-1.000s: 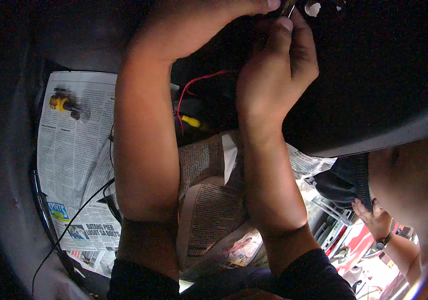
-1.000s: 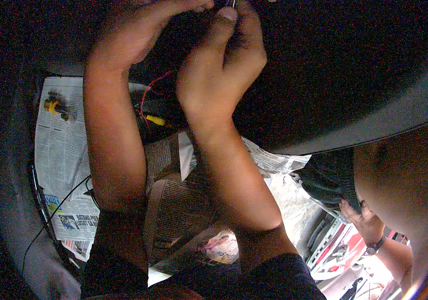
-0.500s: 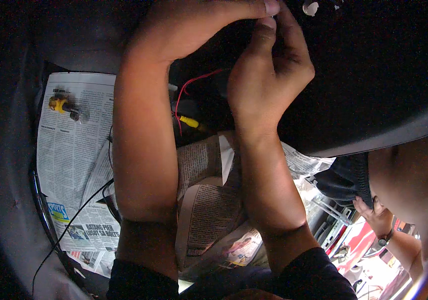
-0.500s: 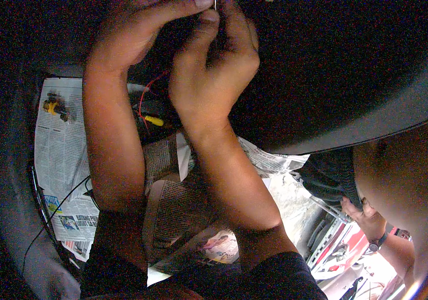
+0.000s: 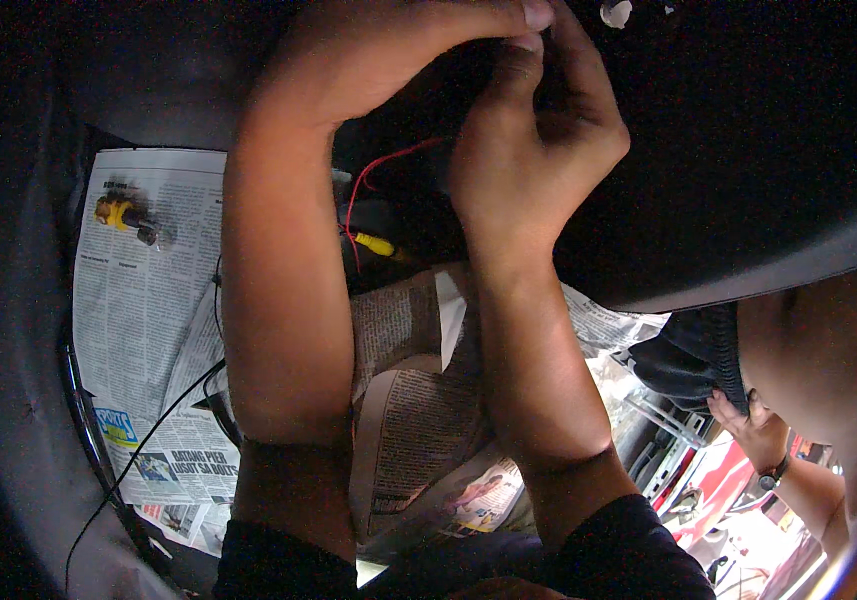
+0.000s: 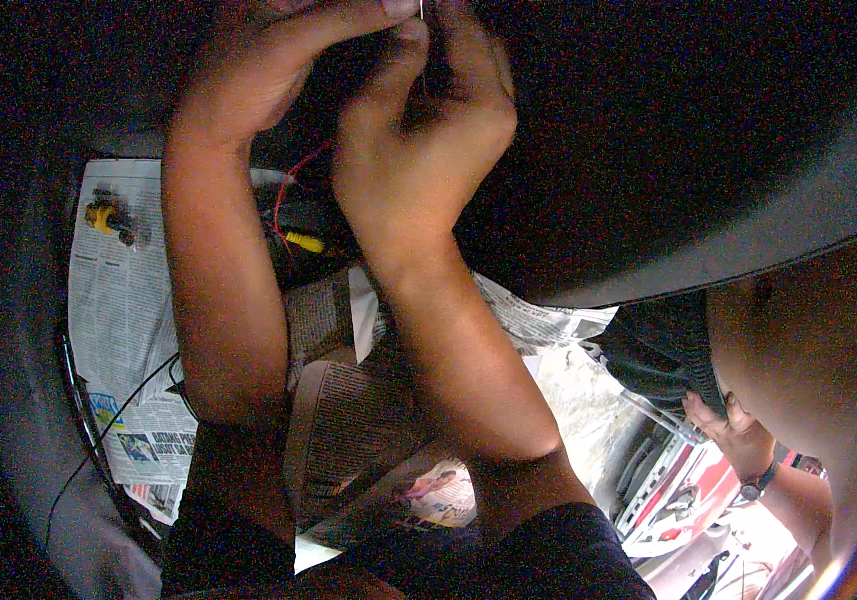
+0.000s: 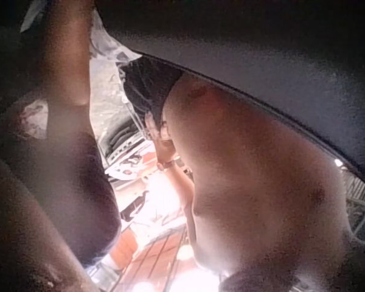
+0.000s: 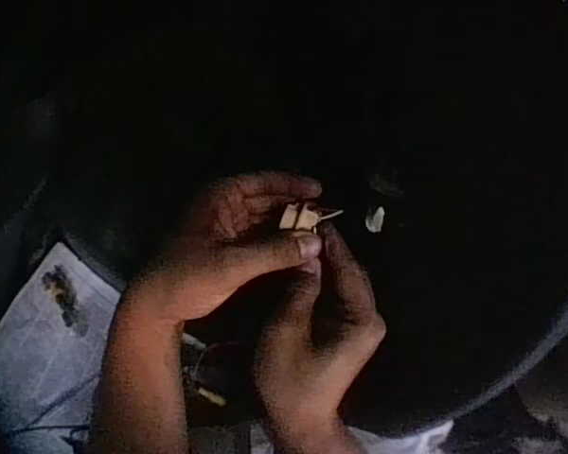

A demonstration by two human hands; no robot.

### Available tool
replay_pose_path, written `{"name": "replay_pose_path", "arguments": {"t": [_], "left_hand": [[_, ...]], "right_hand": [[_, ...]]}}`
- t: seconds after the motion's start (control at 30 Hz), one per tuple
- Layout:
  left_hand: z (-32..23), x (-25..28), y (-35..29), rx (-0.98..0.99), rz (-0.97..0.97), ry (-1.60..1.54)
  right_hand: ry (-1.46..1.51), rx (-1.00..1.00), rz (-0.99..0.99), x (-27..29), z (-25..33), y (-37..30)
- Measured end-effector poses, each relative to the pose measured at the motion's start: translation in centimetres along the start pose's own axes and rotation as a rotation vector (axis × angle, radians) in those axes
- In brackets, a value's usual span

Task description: Repairing or connecting electrical wires for a car's tail light assembly.

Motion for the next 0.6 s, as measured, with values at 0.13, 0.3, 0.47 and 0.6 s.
{"name": "replay_pose_path", "arguments": {"t": [0.13,0.3,0.47,0.6], "left_hand": [[0.1,0.5,0.0,-0.017,0.013,0.003],[-0.2,0.0,0.2,0.009,-0.005,0.015],[0.1,0.5,0.2,-0.055,0.026,0.002],[-0.5,0.3,-0.2,-0.037,-0.017,0.034]], "right_hand": [[-0.005,-0.061,0.048,-0.3,2.1,-0.1],[0.016,-0.062,-0.021,-0.3,0.3,0.1],[0.104,-0.136,0.023,-0.5,1.7,-0.1],[0.068,-0.140,-0.019,-0.9,1.0,-0.6]]}}
Point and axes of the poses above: each hand's wrist, its own y-axis towards the middle knuckle, its own x-axis out of the back of the hand, z = x × y, the point moved 8 cm from there along y, towards the middle knuckle, and after that the axes turned 4 degrees about -z, right-handed, at the moved point
